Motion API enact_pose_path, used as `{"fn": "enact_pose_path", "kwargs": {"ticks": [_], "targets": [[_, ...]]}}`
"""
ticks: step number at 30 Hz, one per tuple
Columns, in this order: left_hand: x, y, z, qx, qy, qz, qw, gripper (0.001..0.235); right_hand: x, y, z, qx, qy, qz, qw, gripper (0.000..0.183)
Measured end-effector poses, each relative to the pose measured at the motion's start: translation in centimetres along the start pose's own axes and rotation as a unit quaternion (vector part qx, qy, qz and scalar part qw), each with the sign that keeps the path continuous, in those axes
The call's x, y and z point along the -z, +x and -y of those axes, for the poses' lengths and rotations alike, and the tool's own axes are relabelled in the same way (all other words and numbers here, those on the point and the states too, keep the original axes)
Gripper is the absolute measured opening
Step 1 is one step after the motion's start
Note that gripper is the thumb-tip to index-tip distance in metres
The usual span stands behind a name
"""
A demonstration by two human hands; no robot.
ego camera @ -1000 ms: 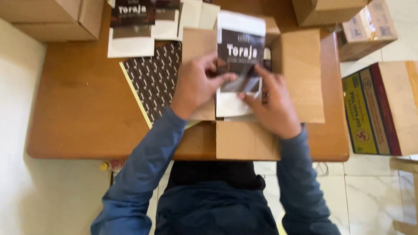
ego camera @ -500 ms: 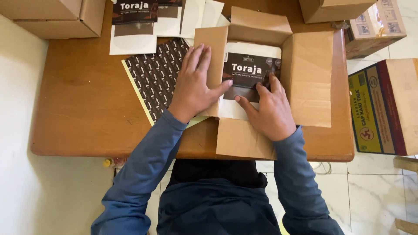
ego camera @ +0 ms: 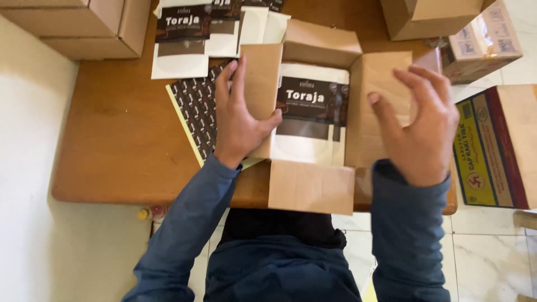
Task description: Labeling coffee bags with stickers and packing them into cardboard boxes
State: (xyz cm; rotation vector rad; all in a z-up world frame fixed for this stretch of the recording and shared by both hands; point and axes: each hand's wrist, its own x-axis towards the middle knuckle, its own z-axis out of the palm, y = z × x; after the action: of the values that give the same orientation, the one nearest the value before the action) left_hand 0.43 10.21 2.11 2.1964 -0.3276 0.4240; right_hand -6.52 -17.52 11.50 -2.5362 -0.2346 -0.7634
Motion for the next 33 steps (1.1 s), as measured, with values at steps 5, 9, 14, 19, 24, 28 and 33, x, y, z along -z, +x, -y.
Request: {"fn": "enact_pose_path", "kwargs": {"ticks": [5, 9, 14, 19, 24, 28, 33], "targets": [[1.6, -1.4, -2.8, -0.015, -0.036, -0.039, 0.999, 0.101, 1.3, 0.8, -0.6, -0.080, -0.019, 0.082, 0.993, 0.053], [1.9, -1.3, -3.3, -0.015, -0.019, -0.071, 0.997, 0.098, 0.4, 1.0, -1.0, -0.052, -0.018, 0.110, 0.992, 0.059], [1.8, 1.3, -1.2, -0.034, -0.032, -0.110, 0.993, 0.093, -2.9, 2.7, -1.5, -0.031, 0.001, 0.105, 0.994, 0.053], [1.0, 4.4, 1.0, -0.053, -0.035, -0.158, 0.985, 0.083, -6.5, 5.3, -2.1, 0.073, 0.017, 0.019, 0.997, 0.032], [-0.3, 6.8, 4.2, -0.063, 0.036, -0.134, 0.988, 0.062, -9.6, 6.6, -2.0, 0.205, 0.068, 0.042, 0.975, 0.034], [-0.7, 7.7, 5.7, -0.057, 0.048, -0.106, 0.992, 0.053, -11.7, 6.2, -3.0, 0.180, 0.153, 0.076, 0.969, 0.043], [-0.9, 8.3, 5.7, -0.021, 0.076, 0.006, 0.997, 0.055, -12.9, 6.1, -4.5, 0.161, 0.206, 0.055, 0.964, 0.046]]}}
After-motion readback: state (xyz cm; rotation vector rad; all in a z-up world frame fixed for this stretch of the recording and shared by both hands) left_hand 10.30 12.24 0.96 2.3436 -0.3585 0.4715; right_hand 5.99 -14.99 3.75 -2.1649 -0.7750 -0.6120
